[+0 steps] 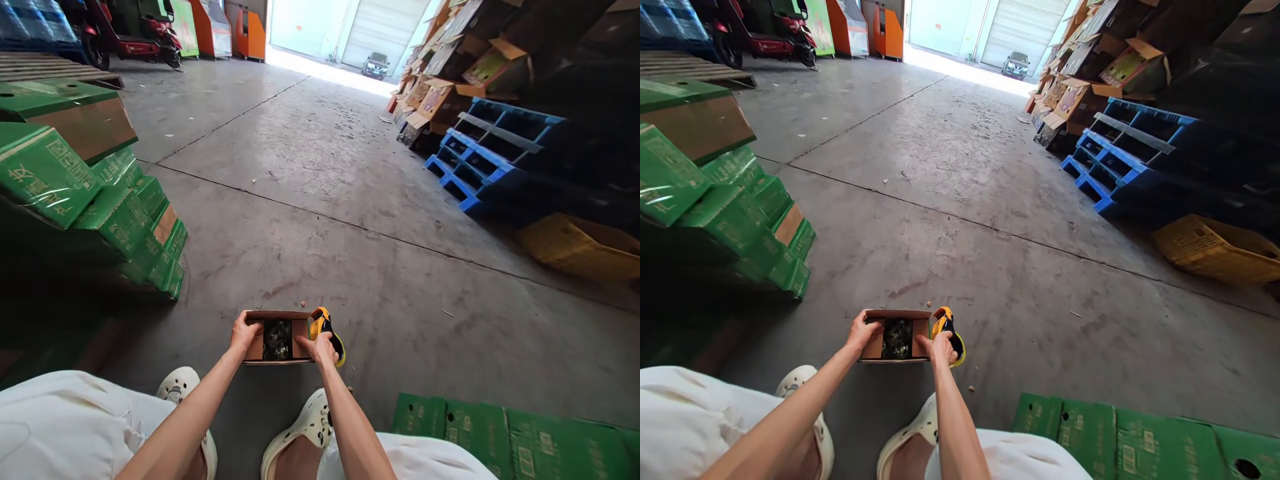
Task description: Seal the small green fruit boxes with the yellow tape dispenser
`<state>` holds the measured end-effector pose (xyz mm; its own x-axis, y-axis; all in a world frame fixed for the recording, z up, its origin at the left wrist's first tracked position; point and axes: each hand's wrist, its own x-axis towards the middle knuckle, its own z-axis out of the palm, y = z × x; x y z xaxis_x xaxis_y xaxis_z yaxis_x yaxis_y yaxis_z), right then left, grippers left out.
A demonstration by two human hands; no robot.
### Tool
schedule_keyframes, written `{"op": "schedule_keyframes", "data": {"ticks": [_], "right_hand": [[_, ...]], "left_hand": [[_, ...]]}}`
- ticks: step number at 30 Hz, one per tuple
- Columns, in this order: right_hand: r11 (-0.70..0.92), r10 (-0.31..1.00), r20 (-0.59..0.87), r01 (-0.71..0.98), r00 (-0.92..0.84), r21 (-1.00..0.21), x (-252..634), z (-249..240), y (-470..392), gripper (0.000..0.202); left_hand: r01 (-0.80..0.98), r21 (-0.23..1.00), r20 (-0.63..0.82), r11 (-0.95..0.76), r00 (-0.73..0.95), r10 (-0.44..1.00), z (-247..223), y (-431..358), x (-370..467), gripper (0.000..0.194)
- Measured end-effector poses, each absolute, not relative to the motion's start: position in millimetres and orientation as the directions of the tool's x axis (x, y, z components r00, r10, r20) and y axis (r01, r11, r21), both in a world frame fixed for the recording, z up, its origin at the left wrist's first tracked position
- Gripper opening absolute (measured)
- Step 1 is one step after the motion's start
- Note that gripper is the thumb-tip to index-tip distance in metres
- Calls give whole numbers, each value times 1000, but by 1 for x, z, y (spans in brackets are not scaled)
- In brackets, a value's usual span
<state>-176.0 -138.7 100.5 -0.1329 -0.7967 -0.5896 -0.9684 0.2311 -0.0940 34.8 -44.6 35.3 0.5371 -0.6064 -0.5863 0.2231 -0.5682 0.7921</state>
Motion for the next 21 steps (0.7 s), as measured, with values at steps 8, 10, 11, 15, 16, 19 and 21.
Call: {"op": "schedule_keyframes", "data": {"ticks": [8, 10, 11, 15, 16, 19, 21], "right_hand": [[274, -744, -656, -953, -127, -126, -187, 99, -143, 88], [266, -746, -657, -954, -110, -142, -189, 99, -141, 88], [268, -746, -657, -952, -109, -145, -189, 99, -140, 88], [278, -745, -656, -950, -118, -145, -190, 99, -140, 91], [272, -749, -654, -951, -111, -150, -190, 98, -141, 91], [236, -765, -639, -958, -80, -162, -187, 95, -141, 91], [212, -778, -624, -964, -66, -162, -187, 94, -141, 92]], "left_hand": [[534, 649, -750, -542, 328, -574, 58, -49, 48, 50], [476, 654, -749, -588, 298, -591, 58, -49, 51, 43], [456, 651, -752, -606, 280, -597, 59, -48, 53, 42], [375, 634, -771, -676, 251, -585, 60, -40, 66, 66], [333, 633, -774, -699, 244, -584, 60, -38, 69, 71], [56, 680, -715, -731, 272, -644, 57, -32, 72, 75], [-172, 709, -616, -684, 321, -719, 53, -28, 68, 72]]}}
